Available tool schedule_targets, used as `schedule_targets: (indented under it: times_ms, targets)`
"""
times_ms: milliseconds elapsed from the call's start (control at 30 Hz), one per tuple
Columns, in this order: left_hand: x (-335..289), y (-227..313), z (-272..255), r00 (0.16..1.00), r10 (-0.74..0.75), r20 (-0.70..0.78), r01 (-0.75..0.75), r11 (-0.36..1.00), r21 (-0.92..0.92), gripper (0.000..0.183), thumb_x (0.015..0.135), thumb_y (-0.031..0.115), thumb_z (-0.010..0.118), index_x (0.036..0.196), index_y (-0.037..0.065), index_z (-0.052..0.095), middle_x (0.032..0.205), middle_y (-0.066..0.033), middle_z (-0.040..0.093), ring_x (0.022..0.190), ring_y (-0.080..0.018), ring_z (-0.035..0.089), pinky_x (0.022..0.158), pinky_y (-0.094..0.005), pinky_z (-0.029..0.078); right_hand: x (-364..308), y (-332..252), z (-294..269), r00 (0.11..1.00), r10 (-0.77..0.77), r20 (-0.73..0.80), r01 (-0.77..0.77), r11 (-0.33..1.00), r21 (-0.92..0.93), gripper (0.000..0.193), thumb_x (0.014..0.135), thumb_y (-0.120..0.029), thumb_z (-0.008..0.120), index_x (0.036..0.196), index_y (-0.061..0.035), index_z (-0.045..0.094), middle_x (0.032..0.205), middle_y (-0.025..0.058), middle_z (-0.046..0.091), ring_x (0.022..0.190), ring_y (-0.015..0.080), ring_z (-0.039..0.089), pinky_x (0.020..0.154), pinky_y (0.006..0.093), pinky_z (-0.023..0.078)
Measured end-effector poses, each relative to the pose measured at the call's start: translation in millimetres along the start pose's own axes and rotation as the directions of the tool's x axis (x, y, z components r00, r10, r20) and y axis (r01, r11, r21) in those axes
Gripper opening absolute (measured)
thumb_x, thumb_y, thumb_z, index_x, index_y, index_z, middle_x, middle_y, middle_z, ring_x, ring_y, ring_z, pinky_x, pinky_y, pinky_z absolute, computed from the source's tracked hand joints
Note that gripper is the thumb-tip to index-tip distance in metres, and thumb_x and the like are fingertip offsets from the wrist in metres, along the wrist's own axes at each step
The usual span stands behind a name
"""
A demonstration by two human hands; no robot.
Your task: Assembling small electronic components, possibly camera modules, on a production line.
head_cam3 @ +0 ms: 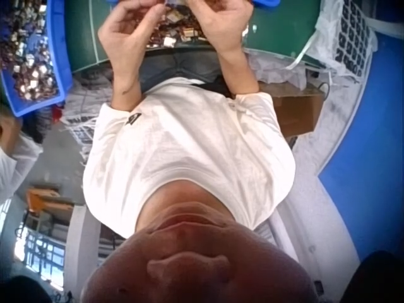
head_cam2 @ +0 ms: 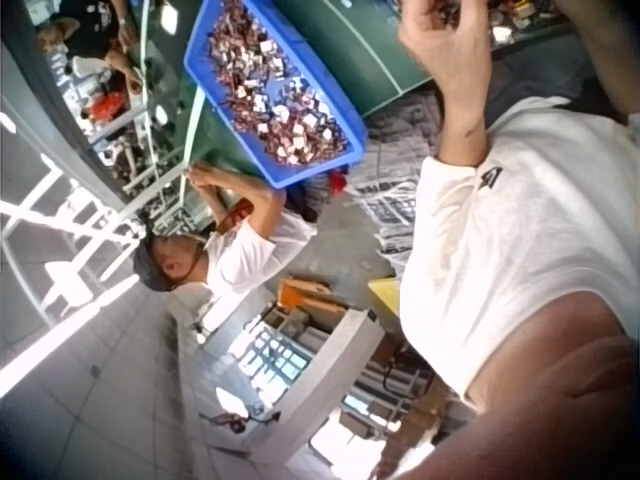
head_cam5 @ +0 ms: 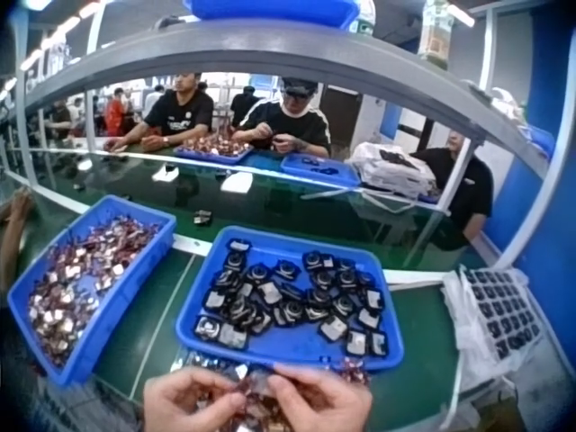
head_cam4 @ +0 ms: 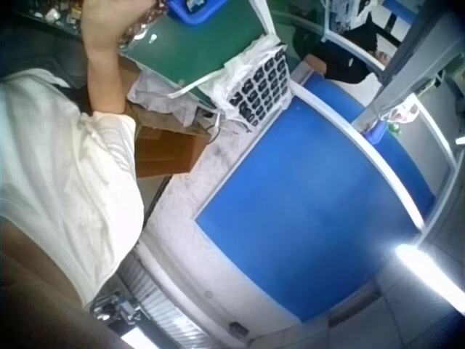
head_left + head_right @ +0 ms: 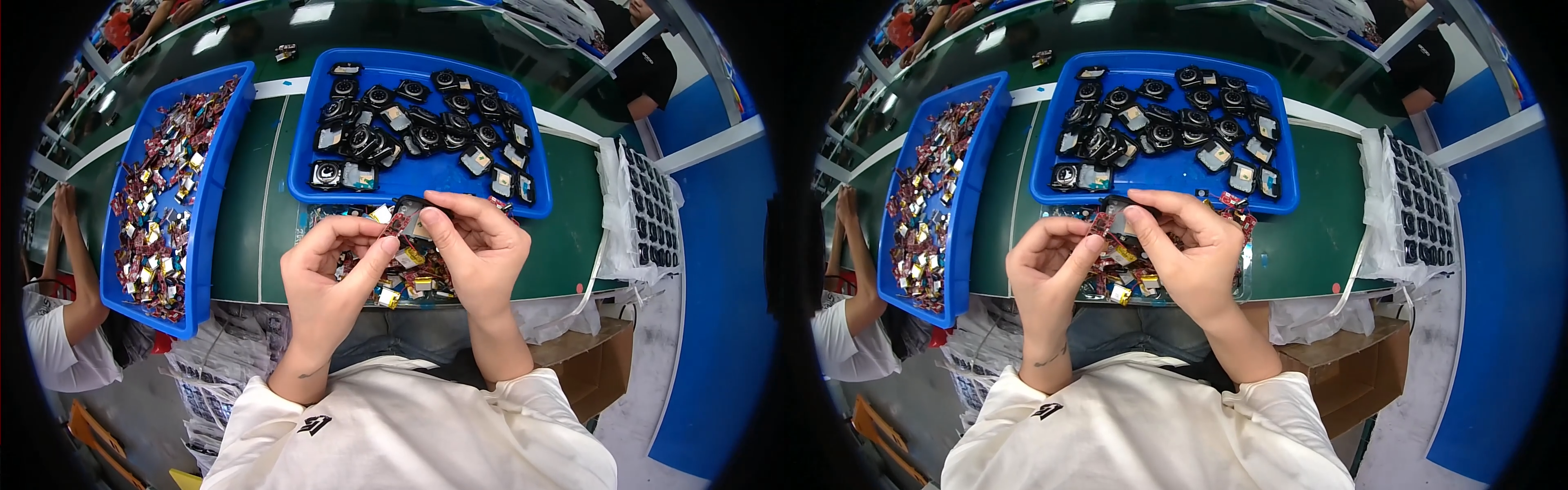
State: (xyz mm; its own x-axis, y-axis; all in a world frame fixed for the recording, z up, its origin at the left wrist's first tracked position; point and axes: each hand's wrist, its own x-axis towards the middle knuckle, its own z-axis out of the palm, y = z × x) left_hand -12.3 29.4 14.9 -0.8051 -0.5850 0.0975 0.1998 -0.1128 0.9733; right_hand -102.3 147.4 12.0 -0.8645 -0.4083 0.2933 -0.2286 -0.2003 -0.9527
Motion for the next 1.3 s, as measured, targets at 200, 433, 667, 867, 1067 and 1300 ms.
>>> schedule_targets:
  times_ms: [200,433,667,867,1067,1300]
  targets:
    - [5,-8,-8,0.965,0.222,0.136,-0.246,0.948,0.201,0.010,0.079,-0.002,0.069,0.087,-0.005,0.064,0.084,-0.0066,0.065,0.073,-0.0077,0.060,0.064,-0.0197,0.048,2,0,0,0.998,-0.052,-0.030,0.054,0.997,0.062,0.013,0.079,0.005,0.067,0.091,0.0038,0.064,0.091,0.0085,0.066,0.077,0.0095,0.063,0.067,0.0208,0.052]
    - [3,-2,-4,0.983,-0.080,0.167,0.114,0.972,-0.205,0.009,0.080,-0.002,0.068,0.088,-0.005,0.064,0.081,-0.0072,0.065,0.071,-0.0079,0.060,0.063,-0.0195,0.047,2,6,0,0.972,-0.235,0.025,0.236,0.970,-0.061,0.014,0.070,0.008,0.067,0.081,0.0024,0.061,0.089,0.0115,0.066,0.078,0.0121,0.064,0.068,0.0237,0.052]
    - [9,-3,0,1.000,0.010,0.005,-0.009,0.998,-0.062,0.015,0.077,0.000,0.073,0.081,-0.002,0.059,0.073,-0.0051,0.064,0.066,-0.0058,0.059,0.058,-0.0171,0.045,5,-9,-6,0.966,-0.204,0.162,0.203,0.979,0.022,0.016,0.074,0.004,0.070,0.087,0.0053,0.062,0.093,0.0119,0.065,0.081,0.0129,0.065,0.074,0.0247,0.055]
    - [22,-5,-11,0.997,-0.029,0.074,0.037,0.994,-0.107,0.023,0.076,0.004,0.075,0.076,0.004,0.052,0.068,0.0015,0.057,0.060,-0.0009,0.051,0.053,-0.0143,0.036,45,-34,-11,0.904,0.147,0.401,-0.058,0.972,-0.226,0.017,0.080,0.001,0.067,0.096,0.0026,0.067,0.091,0.0092,0.066,0.082,0.0134,0.066,0.073,0.0243,0.054]
    - [28,-2,-34,0.994,0.085,-0.067,-0.092,0.989,-0.118,0.011,0.084,0.005,0.066,0.081,0.001,0.056,0.070,-0.0008,0.059,0.062,-0.0035,0.054,0.056,-0.0171,0.041,206,-18,-22,0.972,0.058,0.227,0.049,0.897,-0.439,0.020,0.082,-0.012,0.067,0.099,-0.0011,0.067,0.089,0.0056,0.069,0.080,0.0085,0.063,0.069,0.0222,0.048]
    - [18,-14,-63,0.989,0.046,-0.140,-0.051,0.998,-0.037,0.024,0.089,0.009,0.061,0.068,-0.001,0.057,0.066,-0.0035,0.059,0.059,-0.0070,0.055,0.056,-0.0193,0.043,334,100,-69,0.953,0.296,-0.068,-0.289,0.816,-0.501,0.020,0.074,-0.010,0.072,0.091,-0.0010,0.070,0.080,0.0068,0.067,0.069,0.0129,0.063,0.060,0.0234,0.052]
